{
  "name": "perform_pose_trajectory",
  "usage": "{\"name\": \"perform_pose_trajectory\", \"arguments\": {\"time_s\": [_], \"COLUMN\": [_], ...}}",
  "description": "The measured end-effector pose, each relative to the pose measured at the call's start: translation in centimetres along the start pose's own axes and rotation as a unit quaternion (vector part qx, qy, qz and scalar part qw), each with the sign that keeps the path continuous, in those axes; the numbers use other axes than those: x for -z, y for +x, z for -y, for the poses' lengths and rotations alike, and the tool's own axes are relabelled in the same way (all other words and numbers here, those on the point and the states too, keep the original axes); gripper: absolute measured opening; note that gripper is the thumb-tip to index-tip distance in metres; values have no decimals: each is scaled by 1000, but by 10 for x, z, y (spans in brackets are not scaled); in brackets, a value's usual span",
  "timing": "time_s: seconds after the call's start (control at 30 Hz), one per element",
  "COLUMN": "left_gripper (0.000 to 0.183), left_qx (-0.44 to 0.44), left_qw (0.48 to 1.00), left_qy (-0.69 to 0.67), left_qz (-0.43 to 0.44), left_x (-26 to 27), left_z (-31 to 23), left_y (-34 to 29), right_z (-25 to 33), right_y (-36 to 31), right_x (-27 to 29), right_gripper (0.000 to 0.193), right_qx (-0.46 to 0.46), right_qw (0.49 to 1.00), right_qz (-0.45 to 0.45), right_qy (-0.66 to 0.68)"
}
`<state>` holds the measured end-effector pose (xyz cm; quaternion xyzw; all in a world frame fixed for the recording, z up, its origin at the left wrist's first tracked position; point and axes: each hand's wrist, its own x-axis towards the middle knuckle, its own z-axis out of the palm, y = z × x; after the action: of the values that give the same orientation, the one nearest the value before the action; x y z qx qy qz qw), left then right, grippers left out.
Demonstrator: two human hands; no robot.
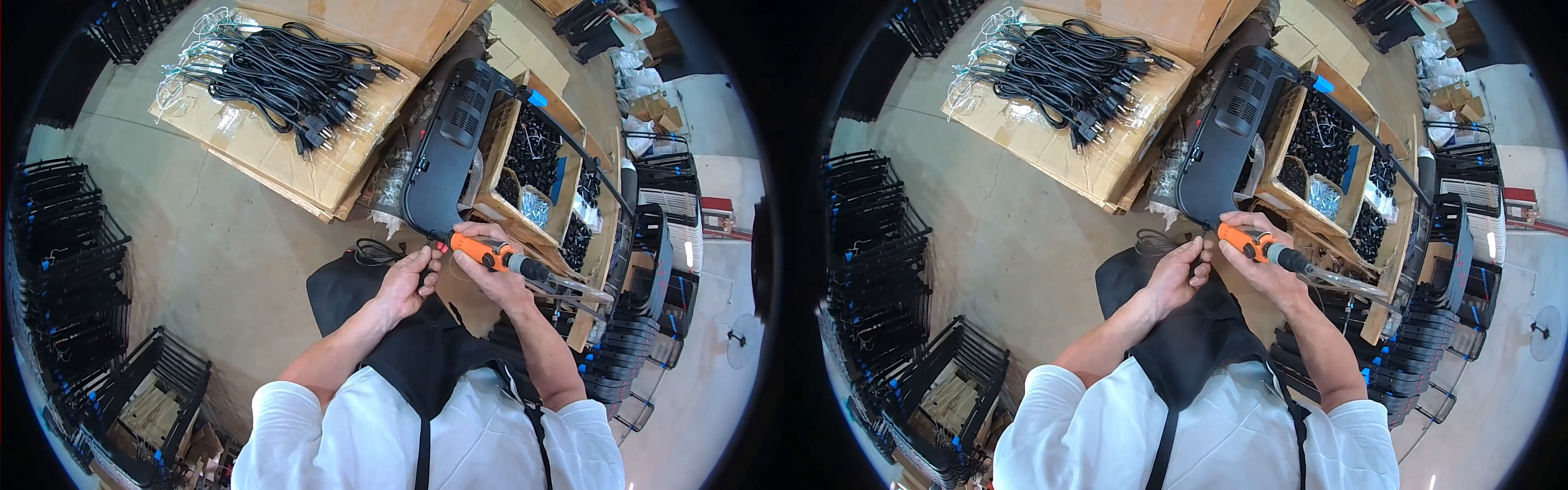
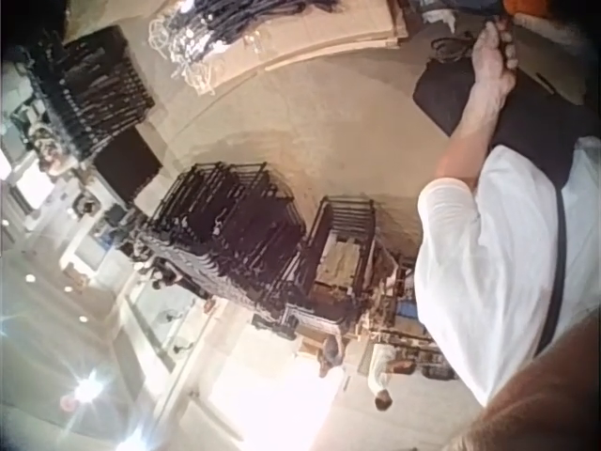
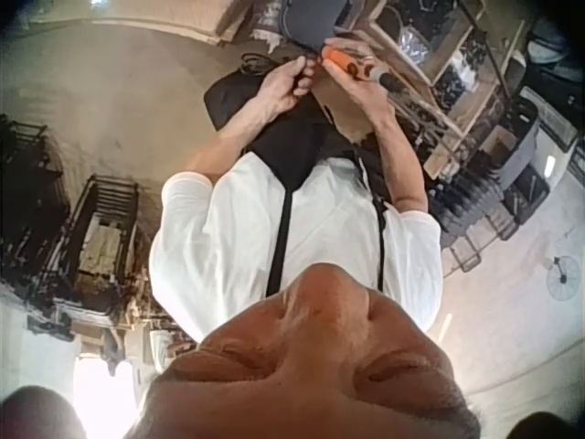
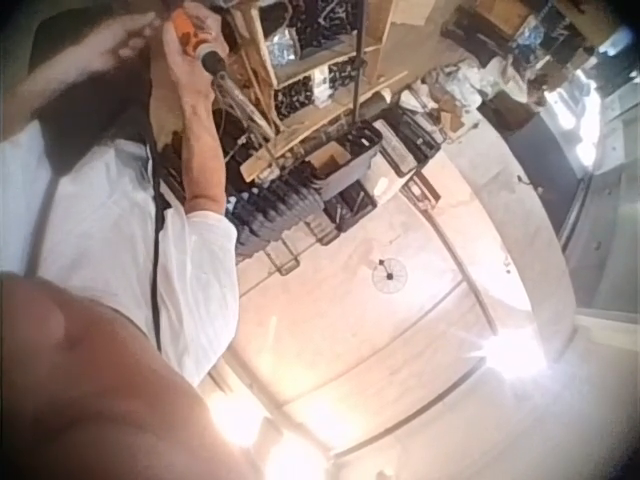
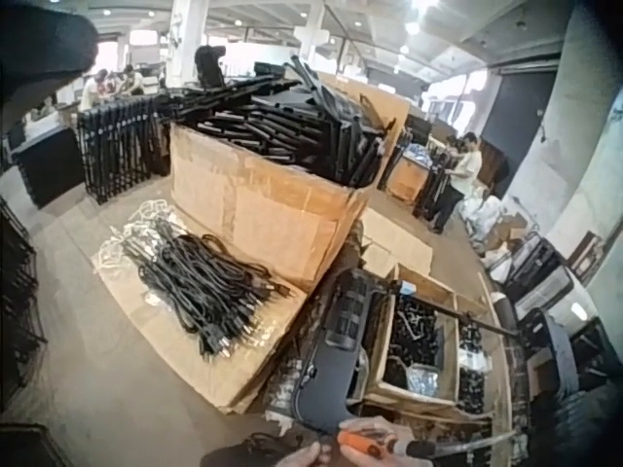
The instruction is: Assembling treadmill motor housing components by screwing plastic covers onto a metal frame and securing internal power cables with zip ties.
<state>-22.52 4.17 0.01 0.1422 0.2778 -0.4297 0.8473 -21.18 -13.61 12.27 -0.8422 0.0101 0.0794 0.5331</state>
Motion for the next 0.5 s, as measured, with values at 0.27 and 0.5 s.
{"name": "perform_pose_trajectory", "arguments": {"time_s": [0.27,0.5], "left_gripper": [21,24], "left_qx": [-52,-34], "left_qw": [997,997], "left_qy": [52,34], "left_qz": [-36,-55], "left_x": [10,9], "left_z": [-9,-18], "left_y": [5,0], "right_z": [2,-6], "right_y": [2,3], "right_x": [-2,-7], "right_gripper": [35,33], "right_qx": [15,6], "right_qw": [1000,1000], "right_qz": [6,-22], "right_qy": [-22,2]}}
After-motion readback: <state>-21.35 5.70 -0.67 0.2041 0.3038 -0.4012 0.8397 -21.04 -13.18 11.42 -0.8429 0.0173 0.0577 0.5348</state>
